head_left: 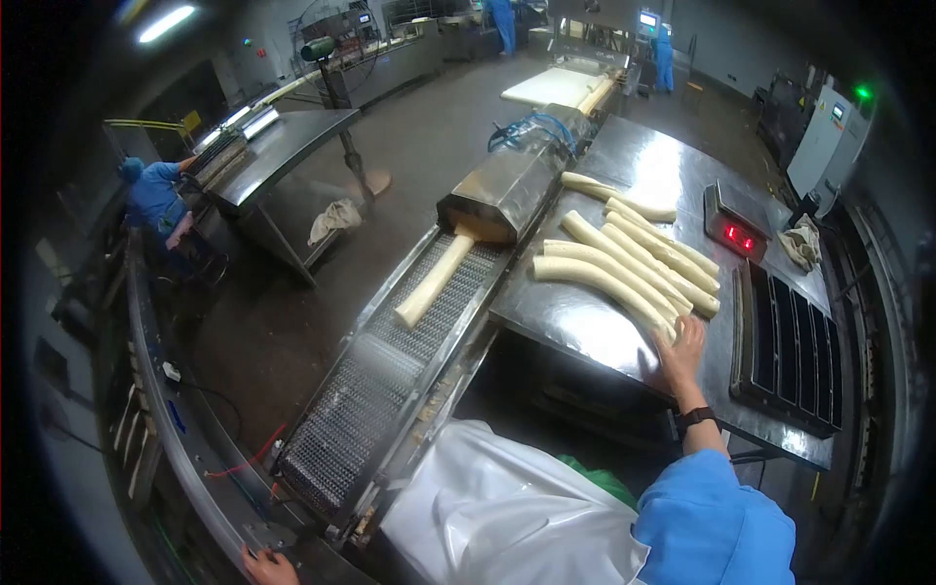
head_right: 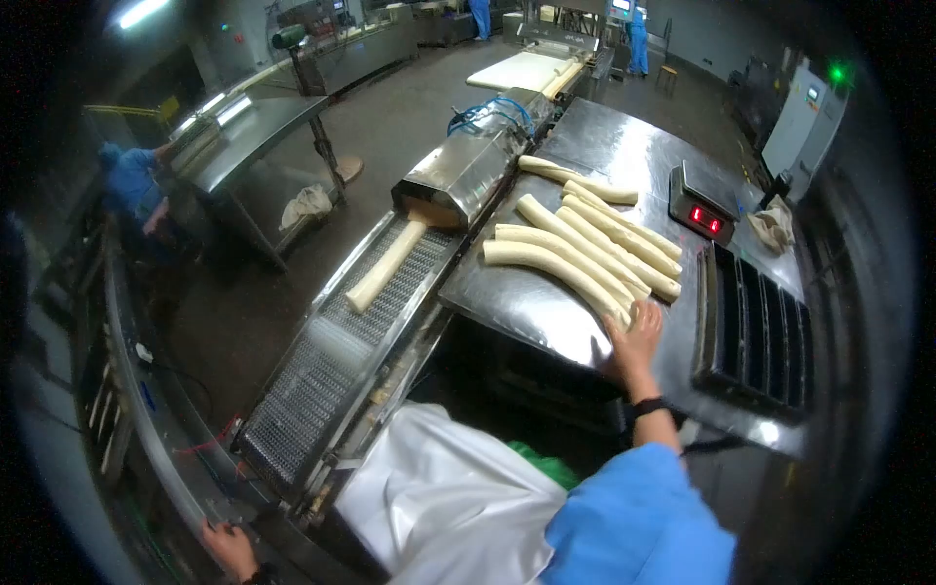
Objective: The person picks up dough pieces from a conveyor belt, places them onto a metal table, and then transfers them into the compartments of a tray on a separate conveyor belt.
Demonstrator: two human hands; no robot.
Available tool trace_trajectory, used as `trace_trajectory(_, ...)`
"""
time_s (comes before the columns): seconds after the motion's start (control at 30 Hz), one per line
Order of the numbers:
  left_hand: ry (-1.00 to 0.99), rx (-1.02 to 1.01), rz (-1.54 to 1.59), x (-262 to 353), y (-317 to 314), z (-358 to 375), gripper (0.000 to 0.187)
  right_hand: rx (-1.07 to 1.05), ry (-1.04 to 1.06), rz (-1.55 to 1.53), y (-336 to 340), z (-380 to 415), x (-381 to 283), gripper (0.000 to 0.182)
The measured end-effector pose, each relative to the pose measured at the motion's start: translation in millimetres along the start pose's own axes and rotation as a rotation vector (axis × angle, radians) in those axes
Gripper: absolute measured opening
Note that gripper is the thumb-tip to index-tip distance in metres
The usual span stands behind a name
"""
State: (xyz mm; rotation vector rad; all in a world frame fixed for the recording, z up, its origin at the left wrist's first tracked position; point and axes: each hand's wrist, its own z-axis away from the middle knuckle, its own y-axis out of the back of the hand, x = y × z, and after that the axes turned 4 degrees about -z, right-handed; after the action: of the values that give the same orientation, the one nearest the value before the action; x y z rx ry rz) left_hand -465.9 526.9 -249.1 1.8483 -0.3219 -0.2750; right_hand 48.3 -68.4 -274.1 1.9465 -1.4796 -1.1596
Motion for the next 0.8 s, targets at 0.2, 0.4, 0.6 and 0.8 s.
trace_trajectory(0.2,0.032,-0.065,0.084,28,37,8,0.011,-0.318,0.035,0.164,5,-38,-8,0.09)
trace_trajectory(0.4,-0.022,-0.023,0.145,-3,1,-5,0.019,-0.618,0.183,0.224,-18,-91,-52,0.086)
trace_trajectory(0.6,-0.011,0.055,0.169,-10,-3,-7,0.016,-0.679,0.205,0.303,-44,-104,-81,0.09)
trace_trajectory(0.8,-0.017,0.076,0.183,-8,-2,-2,0.015,-0.771,0.237,0.349,-31,-91,-91,0.093)
